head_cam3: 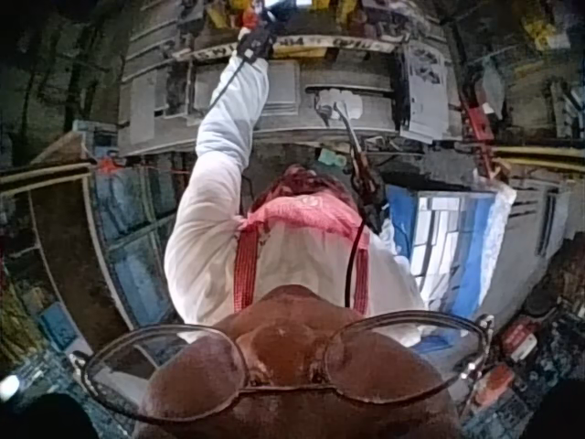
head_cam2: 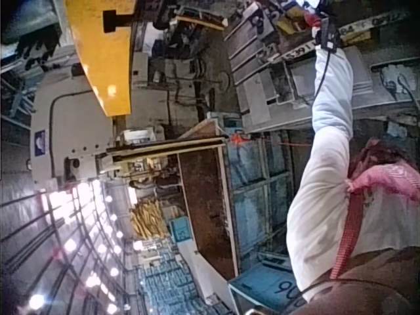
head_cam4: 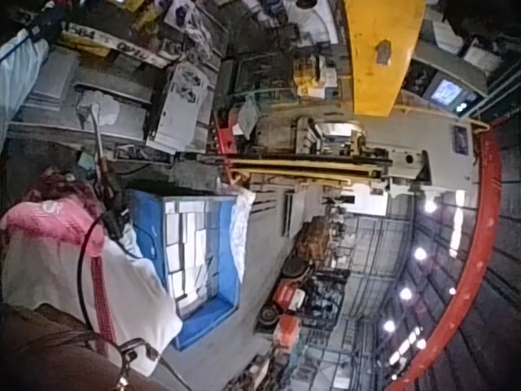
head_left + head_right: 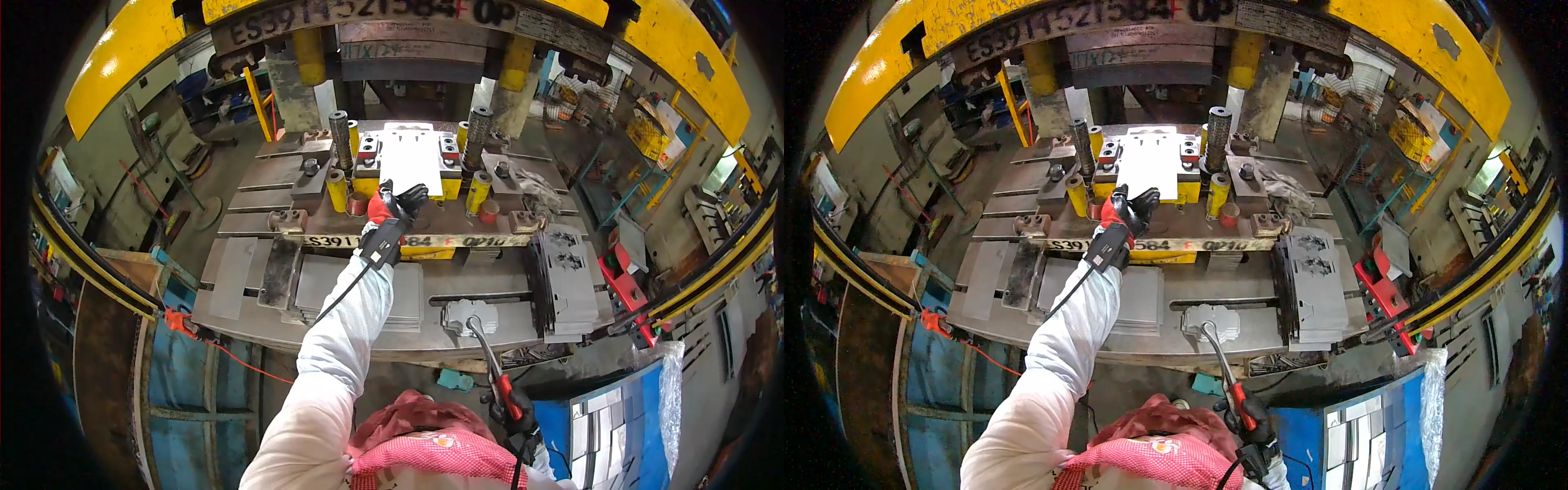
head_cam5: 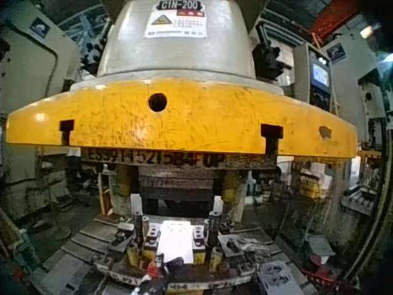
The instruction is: Operating a large stamping press to process metal sheets into specific parts using a magnetic tool.
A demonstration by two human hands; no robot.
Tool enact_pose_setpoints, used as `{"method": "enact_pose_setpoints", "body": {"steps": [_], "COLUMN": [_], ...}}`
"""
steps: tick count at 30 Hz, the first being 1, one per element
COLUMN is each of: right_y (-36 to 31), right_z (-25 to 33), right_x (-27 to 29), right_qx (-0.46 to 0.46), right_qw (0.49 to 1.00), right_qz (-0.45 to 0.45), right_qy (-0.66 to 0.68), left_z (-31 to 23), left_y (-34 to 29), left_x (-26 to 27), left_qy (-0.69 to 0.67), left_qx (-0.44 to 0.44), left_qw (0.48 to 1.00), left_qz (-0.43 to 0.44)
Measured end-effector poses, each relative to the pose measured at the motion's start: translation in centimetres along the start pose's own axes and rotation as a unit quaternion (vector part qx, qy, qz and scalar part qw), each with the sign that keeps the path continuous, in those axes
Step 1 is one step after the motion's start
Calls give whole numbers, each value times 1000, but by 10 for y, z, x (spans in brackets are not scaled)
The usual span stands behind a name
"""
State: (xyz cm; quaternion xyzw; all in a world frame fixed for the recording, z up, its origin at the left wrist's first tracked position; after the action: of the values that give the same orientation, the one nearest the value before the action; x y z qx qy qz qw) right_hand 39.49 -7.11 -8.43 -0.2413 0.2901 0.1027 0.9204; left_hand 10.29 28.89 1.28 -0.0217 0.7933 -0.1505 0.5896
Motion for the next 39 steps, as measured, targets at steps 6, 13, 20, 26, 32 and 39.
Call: {"method": "enact_pose_setpoints", "body": {"steps": [6,13,20,26,32,39], "right_y": [-2,3,1,4,-1,-22], "right_z": [3,1,-9,-25,-37,-60], "right_x": [-7,-20,-33,-47,-63,-50], "right_qx": [9,-10,-25,-29,-14,-32], "right_qw": [1000,999,998,999,998,999], "right_qz": [11,33,51,46,59,24], "right_qy": [13,-10,15,-1,-3,-6], "left_z": [-4,-12,-113,-160,-138,-140], "left_y": [-8,-54,-276,-397,-355,-355], "left_x": [-4,5,153,221,259,259], "left_qy": [39,175,261,715,889,883], "left_qx": [-30,-66,-431,-454,-248,-249], "left_qw": [998,982,854,297,172,175], "left_qz": [25,4,-132,-441,-344,-357]}}
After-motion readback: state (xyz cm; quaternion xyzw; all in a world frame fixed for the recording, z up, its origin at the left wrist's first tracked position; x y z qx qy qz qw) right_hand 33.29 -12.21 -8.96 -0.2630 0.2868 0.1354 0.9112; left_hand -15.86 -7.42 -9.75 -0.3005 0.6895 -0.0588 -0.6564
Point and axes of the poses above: each hand's wrist, its own y-axis towards the middle knuckle, its own x-axis out of the back of the hand, z = x × y, the point moved 8 cm from there along y, towards the middle knuckle, and after that the axes turned 2 degrees about y, right-handed, at the moved point
